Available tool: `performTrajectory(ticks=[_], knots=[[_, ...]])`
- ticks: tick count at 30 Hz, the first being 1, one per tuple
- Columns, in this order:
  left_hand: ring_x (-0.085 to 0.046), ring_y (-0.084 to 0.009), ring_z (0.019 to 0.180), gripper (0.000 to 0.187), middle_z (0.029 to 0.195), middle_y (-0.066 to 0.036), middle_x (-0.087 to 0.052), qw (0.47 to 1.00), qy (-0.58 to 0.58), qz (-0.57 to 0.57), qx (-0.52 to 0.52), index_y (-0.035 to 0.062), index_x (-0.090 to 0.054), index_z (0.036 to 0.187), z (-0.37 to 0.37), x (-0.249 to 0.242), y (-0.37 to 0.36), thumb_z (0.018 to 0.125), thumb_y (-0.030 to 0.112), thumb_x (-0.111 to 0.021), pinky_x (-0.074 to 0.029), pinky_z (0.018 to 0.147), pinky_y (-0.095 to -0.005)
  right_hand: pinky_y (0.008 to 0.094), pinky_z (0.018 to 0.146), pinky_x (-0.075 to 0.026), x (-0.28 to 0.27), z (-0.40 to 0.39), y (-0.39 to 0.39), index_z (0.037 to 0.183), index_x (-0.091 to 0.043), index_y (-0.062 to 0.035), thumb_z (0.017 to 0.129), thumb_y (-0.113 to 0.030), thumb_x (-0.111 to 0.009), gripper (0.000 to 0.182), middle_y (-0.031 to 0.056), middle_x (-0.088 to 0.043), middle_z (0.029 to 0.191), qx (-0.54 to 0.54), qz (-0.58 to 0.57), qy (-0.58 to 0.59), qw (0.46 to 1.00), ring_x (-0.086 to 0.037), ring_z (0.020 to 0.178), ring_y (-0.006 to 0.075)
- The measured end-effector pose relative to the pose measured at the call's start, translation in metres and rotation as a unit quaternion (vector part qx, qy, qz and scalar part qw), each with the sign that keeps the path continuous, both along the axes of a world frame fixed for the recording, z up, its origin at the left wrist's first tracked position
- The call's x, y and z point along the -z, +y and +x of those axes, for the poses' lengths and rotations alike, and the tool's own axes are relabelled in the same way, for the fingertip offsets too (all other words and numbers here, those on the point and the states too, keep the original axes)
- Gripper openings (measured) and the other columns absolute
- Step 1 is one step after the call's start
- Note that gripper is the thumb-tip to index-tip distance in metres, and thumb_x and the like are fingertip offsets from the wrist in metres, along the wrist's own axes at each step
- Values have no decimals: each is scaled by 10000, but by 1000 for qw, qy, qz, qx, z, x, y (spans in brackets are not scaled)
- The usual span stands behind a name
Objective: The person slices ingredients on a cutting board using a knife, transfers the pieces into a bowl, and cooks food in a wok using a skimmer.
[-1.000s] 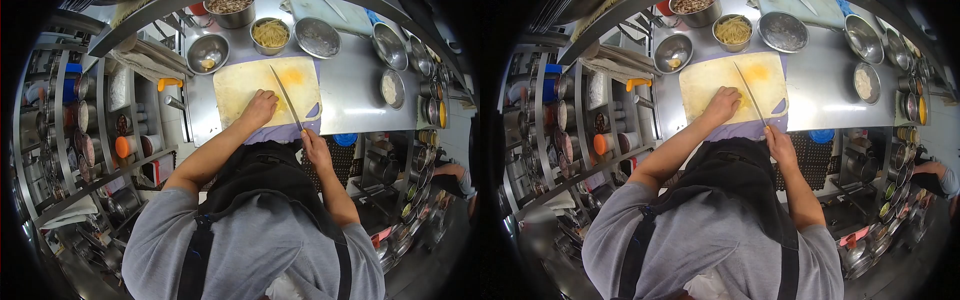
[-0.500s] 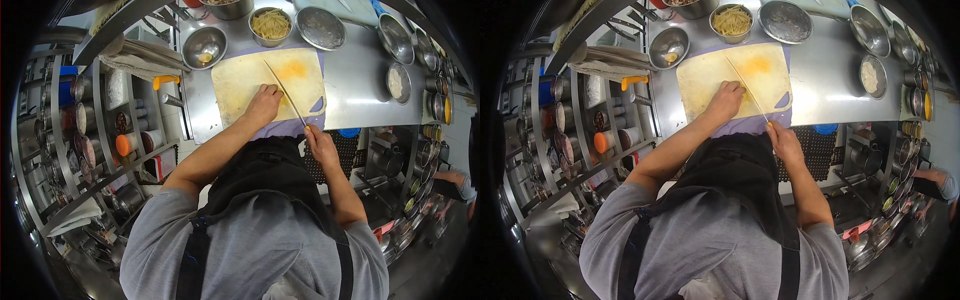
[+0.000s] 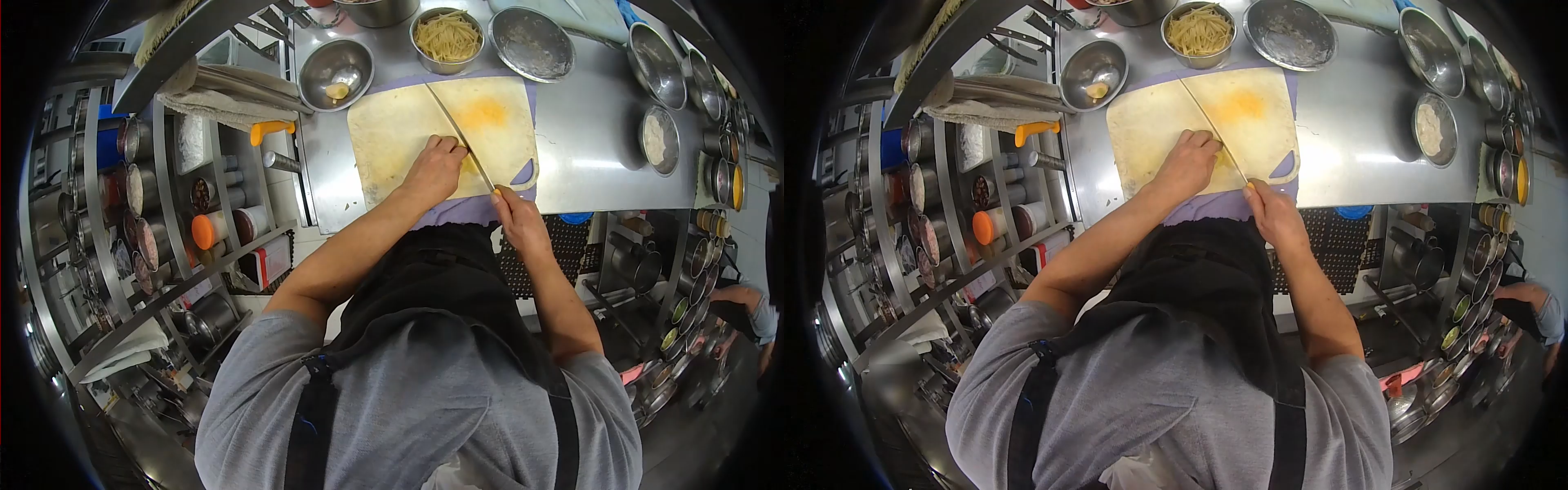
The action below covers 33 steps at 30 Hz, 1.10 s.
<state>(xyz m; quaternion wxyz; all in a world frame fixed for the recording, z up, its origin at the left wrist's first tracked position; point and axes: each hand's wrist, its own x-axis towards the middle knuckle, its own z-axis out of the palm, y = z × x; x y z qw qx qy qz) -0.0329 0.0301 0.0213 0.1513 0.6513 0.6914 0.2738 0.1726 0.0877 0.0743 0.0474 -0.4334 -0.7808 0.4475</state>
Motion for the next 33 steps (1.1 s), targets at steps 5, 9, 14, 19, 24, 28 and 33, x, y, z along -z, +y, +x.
performTrajectory(ticks=[5, 9, 14, 19, 24, 28, 33], knots=[[-554, -362, 1032, 228, 1084, -169, -622, 1000, 1, 9, -4, -3, -673, 1032, 1, 0, -1, 811, 11, -617, -469, 934, -423, 509, 723, -500, 21, -16, 8, 1138, -641, -15, 1007, -267, -553, 297, 301, -654, 858, -18, 27, 15, 999, -643, 849, 475], [-551, -362, 1036, 221, 1080, -167, -621, 1000, 12, 23, 3, 0, -673, 1024, -1, 2, -1, 809, 12, -621, -469, 931, -427, 518, 714, -488, 4, -1, 2, 1144, -641, -27, 1012, -270, -546, 293, 297, -650, 844, 8, 1, 21, 1000, -636, 832, 478], [-548, -358, 1035, 217, 1073, -164, -619, 1000, -5, 10, -1, 7, -673, 1019, 0, -1, 0, 808, 14, -625, -468, 928, -429, 517, 716, -486, 13, -5, 2, 1133, -645, -19, 1015, -265, -540, 293, 300, -648, 856, -6, 14, 0, 1000, -627, 837, 487], [-548, -355, 1030, 216, 1068, -159, -619, 1000, -7, 20, 1, 7, -668, 1024, -1, 1, 0, 812, 15, -623, -468, 925, -430, 522, 742, -489, 13, -8, 1, 1127, -640, -5, 1016, -290, -533, 324, 307, -651, 875, 21, -26, 35, 999, -623, 875, 490], [-550, -356, 1016, 229, 1059, -153, -623, 1000, -10, 18, -1, 17, -665, 1037, -1, -1, -2, 810, 20, -639, -474, 914, -429, 525, 754, -486, 14, -7, -2, 1130, -637, -5, 1018, -298, -521, 335, 303, -657, 889, 10, -31, 7, 999, -628, 883, 487], [-555, -360, 1014, 225, 1064, -155, -628, 999, -27, 35, -13, 20, -663, 1028, 0, -1, -3, 803, 27, -658, -475, 911, -430, 518, 769, -489, 26, -18, 1, 1126, -641, -17, 1016, -301, -525, 326, 307, -657, 910, 24, -16, 20, 999, -631, 899, 482], [-562, -368, 1044, 215, 1095, -162, -633, 999, -33, 21, -25, 14, -650, 1010, -2, -4, -6, 798, 43, -679, -474, 918, -433, 517, 768, -491, 23, -18, 0, 1117, -643, -21, 1015, -297, -527, 316, 308, -655, 900, 26, -15, 32, 999, -630, 896, 483]])
